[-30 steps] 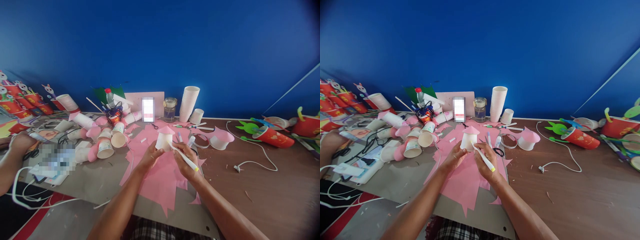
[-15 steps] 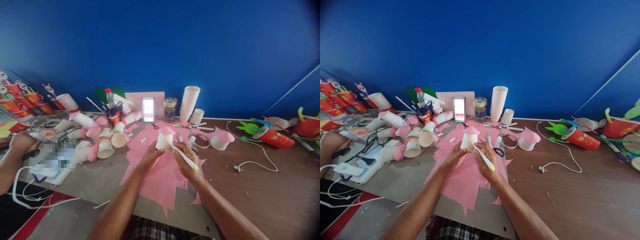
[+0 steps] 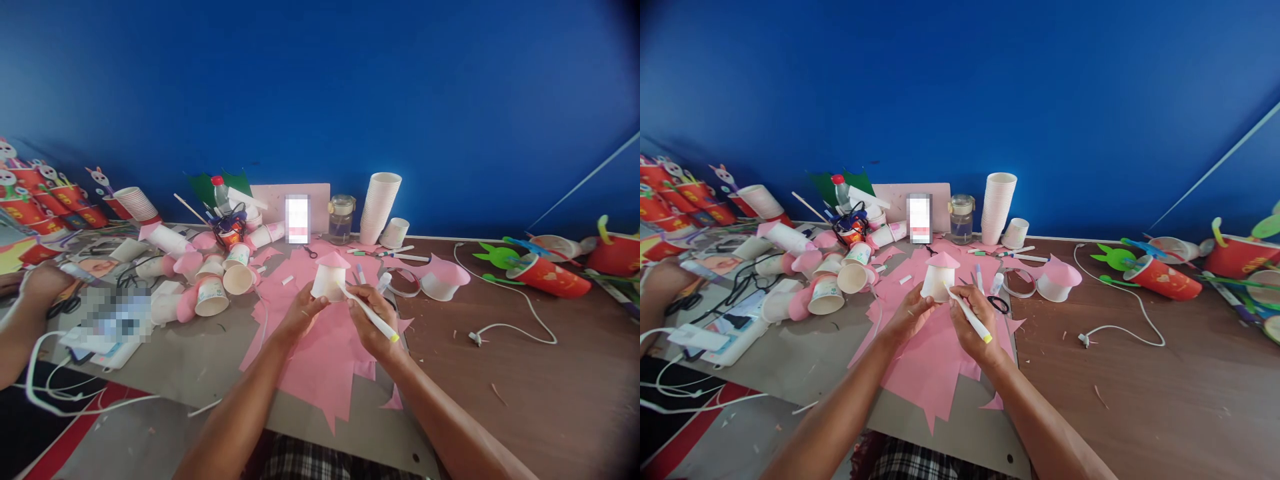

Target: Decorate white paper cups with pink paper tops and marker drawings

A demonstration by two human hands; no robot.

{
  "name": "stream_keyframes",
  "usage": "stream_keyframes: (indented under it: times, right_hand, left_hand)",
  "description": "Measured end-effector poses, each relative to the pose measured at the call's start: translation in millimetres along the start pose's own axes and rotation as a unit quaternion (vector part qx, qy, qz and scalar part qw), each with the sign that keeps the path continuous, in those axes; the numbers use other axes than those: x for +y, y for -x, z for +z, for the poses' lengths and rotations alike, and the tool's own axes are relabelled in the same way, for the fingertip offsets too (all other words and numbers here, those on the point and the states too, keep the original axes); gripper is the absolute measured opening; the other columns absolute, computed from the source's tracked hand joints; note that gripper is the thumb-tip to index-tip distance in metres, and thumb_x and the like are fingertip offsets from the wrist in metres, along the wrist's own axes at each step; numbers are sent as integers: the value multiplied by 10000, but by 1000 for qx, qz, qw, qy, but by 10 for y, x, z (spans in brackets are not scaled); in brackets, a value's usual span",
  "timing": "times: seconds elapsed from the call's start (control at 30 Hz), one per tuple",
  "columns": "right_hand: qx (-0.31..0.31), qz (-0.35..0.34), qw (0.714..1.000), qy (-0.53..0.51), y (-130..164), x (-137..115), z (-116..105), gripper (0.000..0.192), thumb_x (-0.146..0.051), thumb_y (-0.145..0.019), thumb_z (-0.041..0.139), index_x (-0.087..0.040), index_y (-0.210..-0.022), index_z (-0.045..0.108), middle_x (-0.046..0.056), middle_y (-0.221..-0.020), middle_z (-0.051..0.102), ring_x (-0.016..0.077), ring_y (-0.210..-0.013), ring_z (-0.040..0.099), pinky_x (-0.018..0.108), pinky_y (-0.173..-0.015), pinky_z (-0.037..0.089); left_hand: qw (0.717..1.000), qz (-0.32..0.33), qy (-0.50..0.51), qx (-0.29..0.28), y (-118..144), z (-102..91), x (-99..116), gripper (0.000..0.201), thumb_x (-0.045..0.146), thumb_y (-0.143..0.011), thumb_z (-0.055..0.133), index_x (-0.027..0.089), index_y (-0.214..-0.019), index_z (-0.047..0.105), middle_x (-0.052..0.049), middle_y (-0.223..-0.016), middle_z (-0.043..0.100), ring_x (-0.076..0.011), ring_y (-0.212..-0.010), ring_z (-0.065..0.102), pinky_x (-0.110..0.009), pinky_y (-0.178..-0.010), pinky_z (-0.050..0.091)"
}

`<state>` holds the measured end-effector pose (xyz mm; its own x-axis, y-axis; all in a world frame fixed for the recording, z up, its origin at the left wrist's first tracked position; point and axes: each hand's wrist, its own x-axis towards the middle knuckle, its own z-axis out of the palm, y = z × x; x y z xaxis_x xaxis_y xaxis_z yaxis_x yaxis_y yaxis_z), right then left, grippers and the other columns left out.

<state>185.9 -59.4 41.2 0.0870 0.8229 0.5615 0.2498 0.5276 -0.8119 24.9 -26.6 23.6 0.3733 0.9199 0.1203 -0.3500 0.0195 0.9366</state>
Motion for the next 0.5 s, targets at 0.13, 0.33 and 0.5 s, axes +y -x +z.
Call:
stream_keyframes:
  times: [0.13,0.33,0.5]
  right_hand:
    - [-2,-6,1000,2,-11,-30,-9,148,-224,-844,556,-225,-970,634,26,-833,662,162,-705,609,290,-627,489]
    - [-5,3,1000,10,-16,-44,-23,136,-221,-851,550,-221,-961,631,25,-824,660,156,-689,604,290,-629,490]
    - [-8,-5,1000,12,-10,-29,-21,145,-201,-848,551,-222,-967,631,20,-820,662,154,-692,607,284,-631,490]
  left_hand:
    - [1000,-5,1,4,2,1,-3,386,423,-781,704,214,-1098,634,-93,-1116,677,-261,-1094,602,-432,-994,405]
    - [1000,1,11,7,-4,11,17,436,466,-759,717,195,-1091,636,-104,-1093,685,-260,-1063,615,-422,-986,403]
    - [1000,-2,5,9,2,18,36,407,443,-779,703,189,-1091,636,-110,-1102,681,-267,-1078,608,-436,-1001,396]
